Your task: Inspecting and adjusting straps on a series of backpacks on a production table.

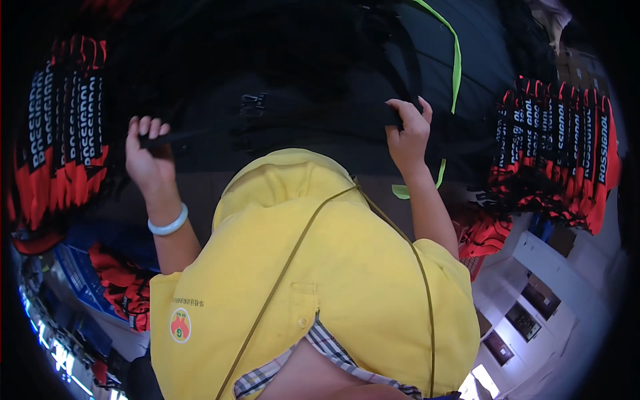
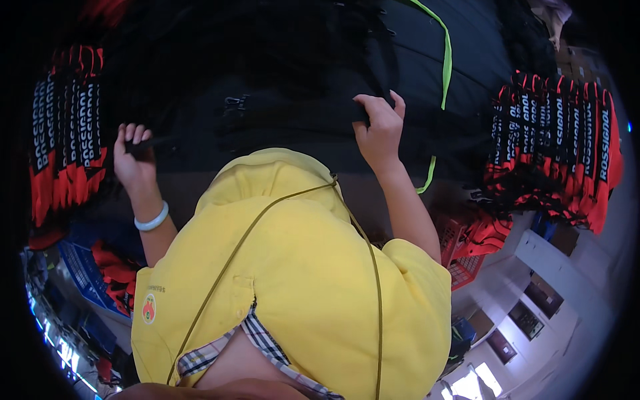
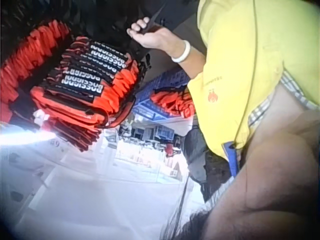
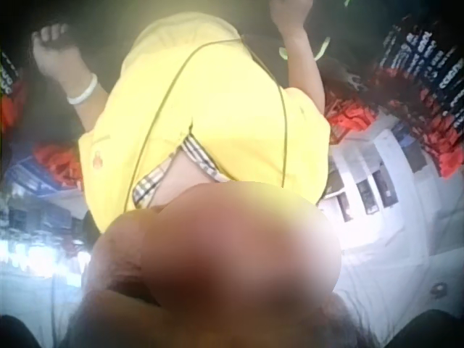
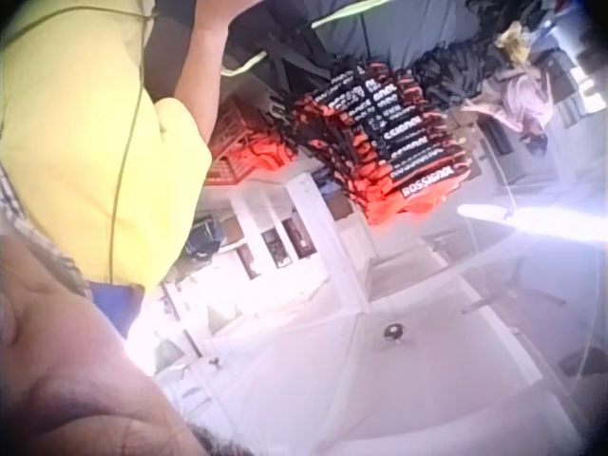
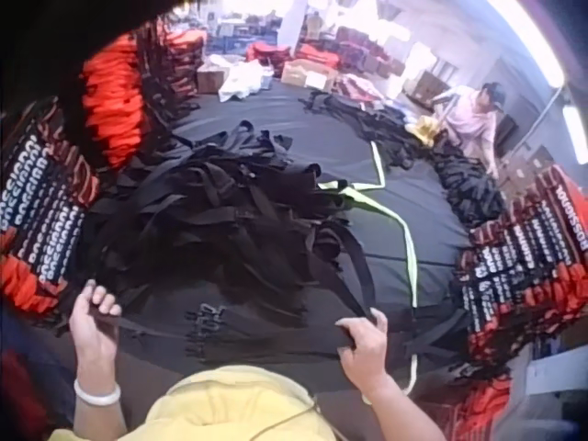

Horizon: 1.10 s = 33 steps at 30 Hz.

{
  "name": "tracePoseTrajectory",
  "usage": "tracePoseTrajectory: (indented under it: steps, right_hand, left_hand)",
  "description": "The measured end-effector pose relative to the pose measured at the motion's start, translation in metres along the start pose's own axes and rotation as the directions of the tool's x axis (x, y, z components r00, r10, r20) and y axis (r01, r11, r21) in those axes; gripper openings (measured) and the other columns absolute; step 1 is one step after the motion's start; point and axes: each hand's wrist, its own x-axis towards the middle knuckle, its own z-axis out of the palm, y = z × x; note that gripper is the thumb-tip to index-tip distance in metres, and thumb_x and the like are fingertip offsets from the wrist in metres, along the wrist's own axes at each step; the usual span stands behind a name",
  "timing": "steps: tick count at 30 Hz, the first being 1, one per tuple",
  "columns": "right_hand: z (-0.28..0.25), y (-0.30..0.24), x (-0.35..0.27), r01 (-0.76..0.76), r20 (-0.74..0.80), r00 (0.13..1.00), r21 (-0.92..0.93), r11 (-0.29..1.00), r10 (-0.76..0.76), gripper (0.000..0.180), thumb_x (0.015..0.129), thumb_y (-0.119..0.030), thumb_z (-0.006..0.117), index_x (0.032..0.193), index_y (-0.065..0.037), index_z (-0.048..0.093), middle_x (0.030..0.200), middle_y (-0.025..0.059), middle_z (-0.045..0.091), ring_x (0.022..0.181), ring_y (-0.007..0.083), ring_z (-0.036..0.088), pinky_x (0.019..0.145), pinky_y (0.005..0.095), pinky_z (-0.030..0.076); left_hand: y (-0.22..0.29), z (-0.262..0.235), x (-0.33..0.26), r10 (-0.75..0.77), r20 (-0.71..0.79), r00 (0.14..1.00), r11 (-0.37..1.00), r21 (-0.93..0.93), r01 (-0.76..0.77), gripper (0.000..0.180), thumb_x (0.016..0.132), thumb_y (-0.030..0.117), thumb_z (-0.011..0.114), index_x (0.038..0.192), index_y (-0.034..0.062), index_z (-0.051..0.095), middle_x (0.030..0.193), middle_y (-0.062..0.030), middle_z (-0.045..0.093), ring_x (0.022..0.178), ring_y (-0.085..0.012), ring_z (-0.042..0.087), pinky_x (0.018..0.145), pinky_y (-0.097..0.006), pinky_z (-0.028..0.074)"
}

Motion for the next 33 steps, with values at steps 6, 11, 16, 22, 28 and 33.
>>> tracePoseTrajectory:
  steps: [6, 11, 16, 22, 28, 33]
  right_hand:
    - [0.010, -0.005, 0.001, -0.015, 0.212, 0.977, 0.047, 0.999, 0.005, 0.035, 0.064, -0.005, 0.074, 0.097, -0.009, 0.065, 0.080, 0.0035, 0.066, 0.073, 0.0200, 0.062, 0.075, 0.0329, 0.040]
    - [0.021, -0.011, 0.013, 0.132, 0.267, 0.956, -0.018, 0.991, -0.123, 0.044, 0.060, -0.003, 0.076, 0.102, -0.011, 0.065, 0.084, 0.0035, 0.066, 0.077, 0.0197, 0.061, 0.072, 0.0324, 0.041]
    - [0.020, -0.003, 0.019, 0.064, -0.051, 0.996, -0.055, 0.996, -0.067, 0.037, 0.059, 0.004, 0.067, 0.094, -0.009, 0.065, 0.074, 0.0031, 0.062, 0.068, 0.0195, 0.058, 0.065, 0.0331, 0.037]
    - [0.020, -0.009, 0.006, 0.008, 0.033, 0.999, -0.013, 1.000, -0.007, 0.030, 0.069, 0.002, 0.066, 0.096, -0.009, 0.067, 0.078, 0.0055, 0.065, 0.072, 0.0208, 0.062, 0.067, 0.0306, 0.038]
    - [0.014, -0.006, 0.004, -0.023, -0.032, 0.999, 0.025, 0.999, 0.024, 0.032, 0.062, 0.006, 0.065, 0.091, -0.008, 0.066, 0.074, 0.0050, 0.064, 0.070, 0.0201, 0.061, 0.065, 0.0312, 0.037]
    - [0.011, 0.000, -0.007, -0.287, 0.241, 0.932, 0.035, 0.957, 0.271, 0.037, 0.067, 0.002, 0.067, 0.102, -0.010, 0.068, 0.080, 0.0135, 0.065, 0.072, 0.0304, 0.061, 0.069, 0.0379, 0.046]
  left_hand:
    - [0.048, -0.022, -0.012, 0.295, -0.222, 0.929, 0.851, 0.504, -0.150, 0.026, 0.099, 0.021, 0.033, 0.110, 0.0053, 0.052, 0.078, -0.0022, 0.048, 0.071, -0.0119, 0.047, 0.062, -0.023, 0.041]
    - [0.079, -0.045, -0.010, 0.449, -0.263, 0.854, 0.767, 0.603, -0.218, 0.027, 0.095, 0.021, 0.034, 0.104, 0.0048, 0.054, 0.067, -0.0004, 0.044, 0.068, -0.0120, 0.046, 0.055, -0.022, 0.040]
    - [0.106, -0.101, -0.004, 0.431, -0.437, 0.789, 0.845, 0.502, -0.184, 0.031, 0.095, 0.024, 0.031, 0.097, 0.0053, 0.055, 0.065, -0.0013, 0.045, 0.062, -0.0157, 0.047, 0.055, -0.026, 0.043]
    - [0.113, -0.138, -0.005, 0.139, -0.517, 0.845, 0.957, 0.290, 0.020, 0.073, 0.094, 0.065, 0.012, 0.084, 0.0075, 0.055, 0.062, -0.0015, 0.045, 0.057, -0.0175, 0.047, 0.056, -0.031, 0.043]
    - [0.098, -0.114, -0.003, 0.159, -0.632, 0.759, 0.932, 0.350, 0.097, 0.107, 0.076, 0.084, -0.004, 0.091, 0.0008, 0.062, 0.060, -0.0002, 0.046, 0.055, -0.0141, 0.045, 0.051, -0.026, 0.041]
    - [0.105, -0.115, -0.001, -0.032, -0.546, 0.837, 0.936, 0.277, 0.217, 0.086, 0.088, 0.061, 0.013, 0.124, -0.0060, 0.053, 0.065, 0.0008, 0.047, 0.057, -0.0120, 0.047, 0.045, -0.024, 0.035]
